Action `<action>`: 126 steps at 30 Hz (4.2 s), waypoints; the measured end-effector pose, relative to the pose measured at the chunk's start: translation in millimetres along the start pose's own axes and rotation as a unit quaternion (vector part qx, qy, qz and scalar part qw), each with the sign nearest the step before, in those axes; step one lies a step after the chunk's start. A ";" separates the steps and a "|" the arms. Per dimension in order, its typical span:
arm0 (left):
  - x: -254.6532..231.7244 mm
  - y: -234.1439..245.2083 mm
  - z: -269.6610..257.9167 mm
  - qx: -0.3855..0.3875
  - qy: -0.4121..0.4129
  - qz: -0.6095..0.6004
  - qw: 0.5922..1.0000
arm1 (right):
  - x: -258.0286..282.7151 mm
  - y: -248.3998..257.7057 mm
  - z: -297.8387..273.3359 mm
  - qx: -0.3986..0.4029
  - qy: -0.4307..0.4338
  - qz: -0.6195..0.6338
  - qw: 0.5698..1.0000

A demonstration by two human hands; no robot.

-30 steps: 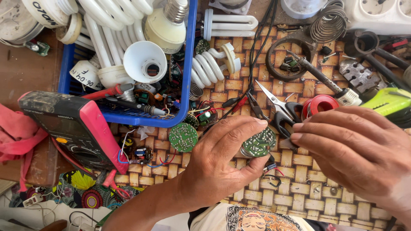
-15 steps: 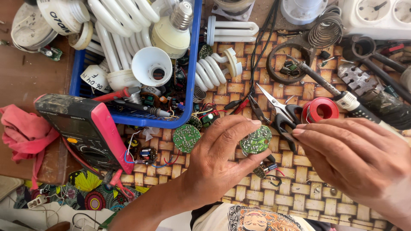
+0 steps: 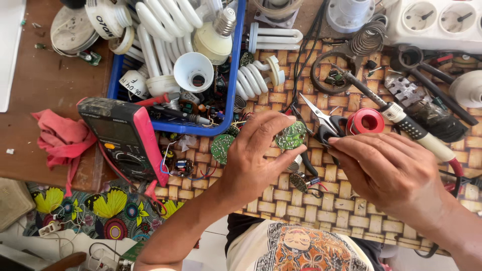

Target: The person holds a small circular circuit board and uses a soldering iron to apply solder to several connection points. They then use wire cutters to trim excess wire leads from the board. The work is performed on a cluttered table with various electronic components.

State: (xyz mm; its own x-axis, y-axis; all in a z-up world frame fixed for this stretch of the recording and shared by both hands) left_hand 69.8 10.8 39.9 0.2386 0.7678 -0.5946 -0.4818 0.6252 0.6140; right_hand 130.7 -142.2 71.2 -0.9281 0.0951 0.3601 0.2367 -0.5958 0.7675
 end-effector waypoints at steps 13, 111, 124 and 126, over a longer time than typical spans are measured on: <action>-19.6 5.5 -1.2 -0.019 -0.017 0.044 0.999 | -20.3 -5.9 -14.4 -0.007 -0.202 0.168 0.965; -29.8 -58.0 59.8 -0.015 -0.119 0.090 0.989 | -67.7 18.5 9.1 -0.077 -0.228 0.081 0.967; -24.9 -64.9 58.9 -0.003 -0.081 0.056 0.995 | -74.3 16.1 0.9 -0.083 -0.234 0.084 0.965; -26.2 -64.9 58.9 -0.005 -0.085 0.069 0.994 | -72.8 16.6 1.4 -0.088 -0.225 0.090 0.966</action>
State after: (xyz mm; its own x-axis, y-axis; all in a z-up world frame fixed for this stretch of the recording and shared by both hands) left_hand 144.6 -41.6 46.3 0.3075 0.8597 -0.4078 -0.5288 0.5107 0.6779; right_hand 202.6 -157.9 58.4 -0.6474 0.2904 0.7047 0.2934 -0.7584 0.5820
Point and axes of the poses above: each hand's wrist, its own z-axis towards the middle knuckle, its own y-axis out of the back of the hand, x = y × z, the point moved 8 cm from there along z, towards the middle knuckle, and after that the axes turned 7 degrees about z, right-handed, at the moved point
